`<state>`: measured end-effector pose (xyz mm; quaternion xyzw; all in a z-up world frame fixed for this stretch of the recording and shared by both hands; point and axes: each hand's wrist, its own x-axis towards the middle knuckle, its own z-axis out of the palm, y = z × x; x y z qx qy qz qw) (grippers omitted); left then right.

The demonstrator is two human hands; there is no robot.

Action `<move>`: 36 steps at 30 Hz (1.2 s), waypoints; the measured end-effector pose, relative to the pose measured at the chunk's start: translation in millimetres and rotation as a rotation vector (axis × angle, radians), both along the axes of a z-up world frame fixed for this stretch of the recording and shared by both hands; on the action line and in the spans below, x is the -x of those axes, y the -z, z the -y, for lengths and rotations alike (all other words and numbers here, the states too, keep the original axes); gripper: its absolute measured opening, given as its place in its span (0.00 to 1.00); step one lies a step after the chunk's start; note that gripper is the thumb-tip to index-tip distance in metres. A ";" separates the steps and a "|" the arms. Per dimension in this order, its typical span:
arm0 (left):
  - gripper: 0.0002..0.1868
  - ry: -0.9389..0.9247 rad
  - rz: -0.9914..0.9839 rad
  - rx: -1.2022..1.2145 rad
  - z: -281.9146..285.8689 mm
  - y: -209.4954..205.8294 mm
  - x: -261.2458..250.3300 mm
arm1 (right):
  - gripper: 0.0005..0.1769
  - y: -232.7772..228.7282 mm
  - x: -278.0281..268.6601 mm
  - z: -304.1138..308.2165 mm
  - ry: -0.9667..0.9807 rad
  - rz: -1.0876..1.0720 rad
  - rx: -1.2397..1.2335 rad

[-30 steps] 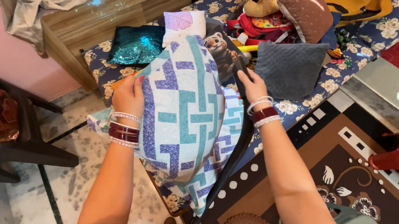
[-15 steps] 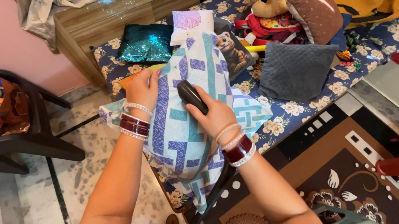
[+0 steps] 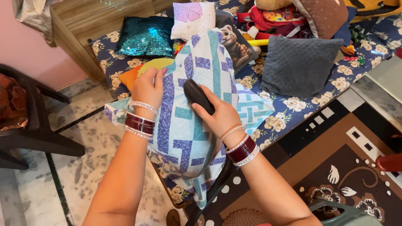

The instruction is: The person uses a vacuum cleaner hose to clean a patterned pillow on a bed. They systematically move the nozzle over the pillow's surface, pressing down and lifting the pillow to clean different areas. The person also briefly handles a stuffed tiger toy during the process.

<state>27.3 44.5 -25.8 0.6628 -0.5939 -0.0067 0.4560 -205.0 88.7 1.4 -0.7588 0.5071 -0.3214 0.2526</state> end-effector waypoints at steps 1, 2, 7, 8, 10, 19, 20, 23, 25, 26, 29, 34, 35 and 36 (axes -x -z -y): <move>0.21 0.002 -0.003 -0.001 -0.1 0.0 -0.6 | 0.36 0.1 0.4 1.3 -0.012 0.007 -0.004; 0.21 0.004 -0.005 -0.003 -0.1 0.1 -1.0 | 0.36 0.7 0.2 0.9 -0.013 0.023 0.006; 0.19 0.005 0.007 0.057 1.8 1.9 -5.4 | 0.36 -0.4 -2.7 5.4 0.001 -0.013 0.008; 0.19 0.003 0.005 0.057 3.8 1.6 -5.6 | 0.36 -2.1 -1.4 8.3 0.009 -0.010 -0.009; 0.19 0.001 -0.004 0.062 7.5 1.5 -5.3 | 0.37 -4.9 1.7 13.4 0.018 -0.005 -0.045; 0.17 0.040 0.011 0.103 14.8 3.0 -3.7 | 0.35 9.7 16.1 34.0 0.082 0.057 0.005; 0.17 0.059 0.007 0.109 16.6 1.9 -4.3 | 0.35 12.4 17.0 37.9 0.083 0.060 0.015; 0.15 0.061 -0.010 0.117 20.2 2.1 -1.1 | 0.34 19.5 22.4 50.2 0.100 0.061 0.023; 0.16 0.074 -0.014 0.118 21.5 2.2 -1.1 | 0.34 22.7 28.5 59.5 0.137 0.053 0.000; 0.16 0.081 -0.017 0.118 21.6 2.5 -0.4 | 0.34 23.7 32.6 64.7 0.129 0.057 -0.002; 0.16 0.051 -0.024 0.071 20.5 3.5 2.9 | 0.34 24.9 40.8 82.6 0.112 0.052 -0.005; 0.15 0.034 -0.020 0.124 15.0 5.8 -2.1 | 0.34 32.6 54.0 105.7 0.148 0.004 -0.051; 0.15 0.030 -0.031 0.115 14.7 6.6 -3.8 | 0.34 36.2 57.1 109.4 0.154 0.015 -0.059; 0.16 0.023 -0.018 0.116 15.5 7.4 -5.1 | 0.34 40.3 59.7 113.0 0.159 0.027 -0.067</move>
